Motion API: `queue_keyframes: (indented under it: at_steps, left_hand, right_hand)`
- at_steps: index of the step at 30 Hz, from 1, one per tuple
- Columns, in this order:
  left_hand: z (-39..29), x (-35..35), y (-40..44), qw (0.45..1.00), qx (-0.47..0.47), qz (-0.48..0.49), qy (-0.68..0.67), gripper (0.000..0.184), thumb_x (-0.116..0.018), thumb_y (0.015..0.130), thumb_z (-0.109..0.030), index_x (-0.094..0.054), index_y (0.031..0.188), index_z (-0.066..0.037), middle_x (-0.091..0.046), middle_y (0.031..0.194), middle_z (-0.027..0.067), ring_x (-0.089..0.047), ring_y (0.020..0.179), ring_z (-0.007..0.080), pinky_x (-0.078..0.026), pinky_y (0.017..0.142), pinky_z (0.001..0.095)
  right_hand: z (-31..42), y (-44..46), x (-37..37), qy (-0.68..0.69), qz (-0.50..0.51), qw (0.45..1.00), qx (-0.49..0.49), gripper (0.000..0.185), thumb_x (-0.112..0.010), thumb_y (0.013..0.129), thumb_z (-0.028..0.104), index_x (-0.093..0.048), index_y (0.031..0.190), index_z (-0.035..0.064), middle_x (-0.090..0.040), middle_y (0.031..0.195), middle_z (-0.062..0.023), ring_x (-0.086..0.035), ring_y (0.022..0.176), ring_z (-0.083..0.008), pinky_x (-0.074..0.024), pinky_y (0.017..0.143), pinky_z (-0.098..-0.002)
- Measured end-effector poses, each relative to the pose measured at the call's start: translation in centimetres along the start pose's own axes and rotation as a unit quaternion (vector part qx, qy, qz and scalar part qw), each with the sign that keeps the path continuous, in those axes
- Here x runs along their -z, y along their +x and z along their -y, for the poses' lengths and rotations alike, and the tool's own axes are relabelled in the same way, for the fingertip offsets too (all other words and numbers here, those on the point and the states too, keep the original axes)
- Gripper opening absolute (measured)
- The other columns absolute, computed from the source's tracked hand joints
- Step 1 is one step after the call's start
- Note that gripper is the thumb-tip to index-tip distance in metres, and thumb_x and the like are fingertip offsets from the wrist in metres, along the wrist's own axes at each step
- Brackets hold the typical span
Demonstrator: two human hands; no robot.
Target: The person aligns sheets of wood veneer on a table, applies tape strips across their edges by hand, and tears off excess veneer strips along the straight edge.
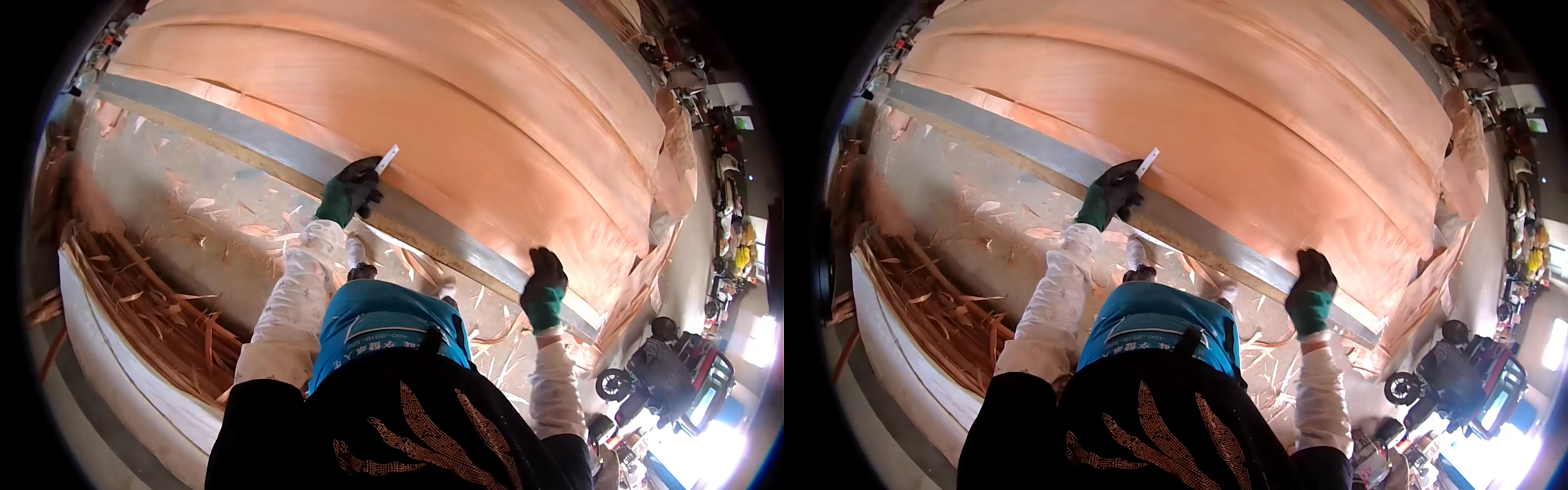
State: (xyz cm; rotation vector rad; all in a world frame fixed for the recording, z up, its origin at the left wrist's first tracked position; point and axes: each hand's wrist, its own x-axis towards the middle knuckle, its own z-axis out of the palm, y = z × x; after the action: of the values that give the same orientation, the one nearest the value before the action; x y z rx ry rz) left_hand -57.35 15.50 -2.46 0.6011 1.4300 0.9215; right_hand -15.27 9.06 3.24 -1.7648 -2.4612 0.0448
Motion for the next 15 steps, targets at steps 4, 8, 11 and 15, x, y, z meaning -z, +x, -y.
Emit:
queue_keyframes:
  at_steps: [4,8,11,15]
  left_hand:
    - [0.2,0.6,-0.3,0.999,-0.007,0.032,-0.012,0.037,-0.055,0.097,-0.015,-0.055,0.134,-0.014,-0.064,0.087,0.0027,-0.066,0.065,0.0123,-0.047,0.040,0.0247]
    - [0.4,1.1,-0.2,0.997,-0.013,0.064,-0.043,0.040,-0.056,0.095,-0.014,-0.053,0.135,-0.012,-0.065,0.104,0.0057,-0.066,0.067,0.0130,-0.048,0.041,0.0249]
    - [0.7,1.3,-0.3,0.994,-0.042,0.069,-0.071,0.040,-0.059,0.093,-0.013,-0.056,0.133,-0.013,-0.066,0.112,0.0085,-0.065,0.064,0.0127,-0.047,0.042,0.0265]
    - [0.4,1.3,-1.7,0.985,-0.119,0.060,0.114,0.056,-0.057,0.091,-0.011,-0.038,0.143,-0.010,-0.070,0.086,0.0094,-0.065,0.063,0.0164,-0.049,0.045,0.0296]
  right_hand:
    - [13.5,7.9,-0.4,0.139,-0.033,0.988,0.055,0.049,-0.052,0.071,-0.001,-0.064,0.117,0.0087,-0.060,0.120,-0.0133,-0.057,0.114,-0.0318,-0.0470,0.094,-0.0427]
    - [20.2,14.0,-3.6,0.123,-0.086,0.973,0.176,0.053,-0.057,0.069,0.001,-0.059,0.122,0.0053,-0.055,0.128,-0.0132,-0.051,0.121,-0.0320,-0.0483,0.088,-0.0431]
    - [21.8,16.2,-6.3,0.042,-0.078,0.973,0.211,0.043,-0.060,0.075,0.010,-0.060,0.118,0.0059,-0.055,0.129,-0.0120,-0.052,0.120,-0.0304,-0.0491,0.083,-0.0411]
    - [22.4,16.8,-10.4,-0.043,-0.079,0.978,0.190,0.038,-0.061,0.079,0.019,-0.061,0.115,0.0057,-0.055,0.130,-0.0129,-0.053,0.119,-0.0297,-0.0481,0.082,-0.0407]
